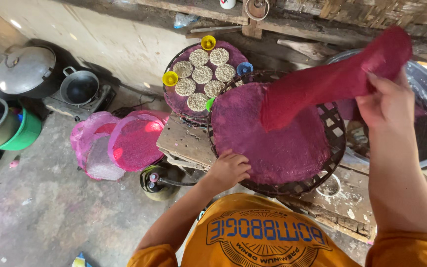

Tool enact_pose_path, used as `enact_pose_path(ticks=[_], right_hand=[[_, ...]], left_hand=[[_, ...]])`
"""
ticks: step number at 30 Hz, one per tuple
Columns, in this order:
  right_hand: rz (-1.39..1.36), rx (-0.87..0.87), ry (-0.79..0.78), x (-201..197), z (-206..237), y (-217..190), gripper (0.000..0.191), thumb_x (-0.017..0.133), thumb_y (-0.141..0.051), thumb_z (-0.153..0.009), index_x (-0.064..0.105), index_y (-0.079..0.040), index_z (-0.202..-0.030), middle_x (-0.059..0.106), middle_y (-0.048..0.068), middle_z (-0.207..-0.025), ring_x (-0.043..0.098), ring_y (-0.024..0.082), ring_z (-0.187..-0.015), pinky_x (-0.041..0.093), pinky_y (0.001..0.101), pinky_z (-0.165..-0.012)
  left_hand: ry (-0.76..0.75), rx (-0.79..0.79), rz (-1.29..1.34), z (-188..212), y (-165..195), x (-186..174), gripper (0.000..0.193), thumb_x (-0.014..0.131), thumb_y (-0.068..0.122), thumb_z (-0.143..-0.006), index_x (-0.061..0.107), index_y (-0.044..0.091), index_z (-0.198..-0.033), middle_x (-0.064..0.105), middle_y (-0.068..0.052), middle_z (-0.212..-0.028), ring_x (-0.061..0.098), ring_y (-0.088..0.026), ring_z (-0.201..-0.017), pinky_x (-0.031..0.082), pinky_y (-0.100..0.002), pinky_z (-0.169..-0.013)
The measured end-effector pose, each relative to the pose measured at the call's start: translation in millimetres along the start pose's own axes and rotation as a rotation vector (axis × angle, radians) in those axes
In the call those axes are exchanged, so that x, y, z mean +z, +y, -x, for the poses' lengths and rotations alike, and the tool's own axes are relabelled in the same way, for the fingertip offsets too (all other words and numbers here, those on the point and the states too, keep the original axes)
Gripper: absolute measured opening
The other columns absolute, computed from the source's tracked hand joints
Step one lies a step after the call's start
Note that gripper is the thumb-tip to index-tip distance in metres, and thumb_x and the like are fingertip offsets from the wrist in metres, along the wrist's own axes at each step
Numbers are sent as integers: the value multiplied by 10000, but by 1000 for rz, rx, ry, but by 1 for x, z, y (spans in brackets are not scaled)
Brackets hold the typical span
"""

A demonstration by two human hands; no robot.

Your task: The person scoops rice dough from a basin and fills a ring mold set on a red mesh tray, then uses a wooden hand press to press the dough into flat round rice cakes. They lift the press, remove the formed disc, and place it with other finished cakes on a tray, repeating the cycle.

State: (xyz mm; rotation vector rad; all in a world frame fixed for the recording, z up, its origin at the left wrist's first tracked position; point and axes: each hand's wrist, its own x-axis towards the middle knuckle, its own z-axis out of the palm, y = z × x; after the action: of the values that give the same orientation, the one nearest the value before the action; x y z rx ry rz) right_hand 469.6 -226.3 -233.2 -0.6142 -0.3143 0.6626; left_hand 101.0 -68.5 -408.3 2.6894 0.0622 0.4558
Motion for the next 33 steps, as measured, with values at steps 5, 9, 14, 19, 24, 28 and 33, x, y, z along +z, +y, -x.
enact_pose_path(ticks=[5,9,14,19,24,28,33], right_hand=[[90,27,-291,56,-35,21,522,536,191,-1029,502,-63,-1484,646,124,-1277,647,280,-1139,566,471,-1090],[181,-29,-375,100,-49,20,460,563,186,-1040,529,-56,-1430,639,115,-1258,648,292,-1133,548,476,-1012],[162,-117,-357,111,-3,-20,493,520,240,-1030,489,-16,-1450,601,133,-1328,595,301,-1283,494,458,-1188],[538,21,-120,59,63,1,634,540,110,-931,471,-20,-1547,621,117,-1441,625,302,-1338,525,508,-1162],[768,167,-16,-29,109,62,686,567,132,-868,473,-19,-1530,636,95,-1341,617,237,-1207,500,397,-1034],[918,171,19,-94,130,84,750,568,152,-867,407,-21,-1578,629,103,-1356,617,217,-1218,510,359,-1029],[989,173,191,-129,140,91,923,628,116,-889,183,-93,-1671,641,190,-1290,641,232,-1132,545,348,-936]], left_hand=[[-36,75,-94,-11,3,-2,84,692,187,-965,686,104,-978,667,-63,-1081,640,-259,-1145,438,-499,-1128],[178,89,-276,-33,21,-51,221,640,68,-855,659,97,-1074,671,-102,-1152,634,-276,-1178,426,-515,-1124],[487,4,-268,22,22,-145,369,689,42,-722,644,101,-1084,672,-107,-1130,642,-326,-1188,440,-527,-1172],[988,-16,-374,169,13,-199,148,727,37,-854,618,39,-955,671,-122,-1036,680,-329,-1096,563,-550,-1058],[410,-13,21,330,9,-317,466,666,305,-967,545,70,-1350,585,-151,-1370,514,-389,-1436,330,-690,-1282],[557,-189,158,367,26,-327,381,581,292,-1059,572,102,-1390,577,-154,-1428,495,-379,-1473,338,-596,-1294],[631,-261,47,348,37,-316,405,596,303,-1027,526,55,-1340,569,-168,-1399,512,-394,-1438,407,-556,-1236]])
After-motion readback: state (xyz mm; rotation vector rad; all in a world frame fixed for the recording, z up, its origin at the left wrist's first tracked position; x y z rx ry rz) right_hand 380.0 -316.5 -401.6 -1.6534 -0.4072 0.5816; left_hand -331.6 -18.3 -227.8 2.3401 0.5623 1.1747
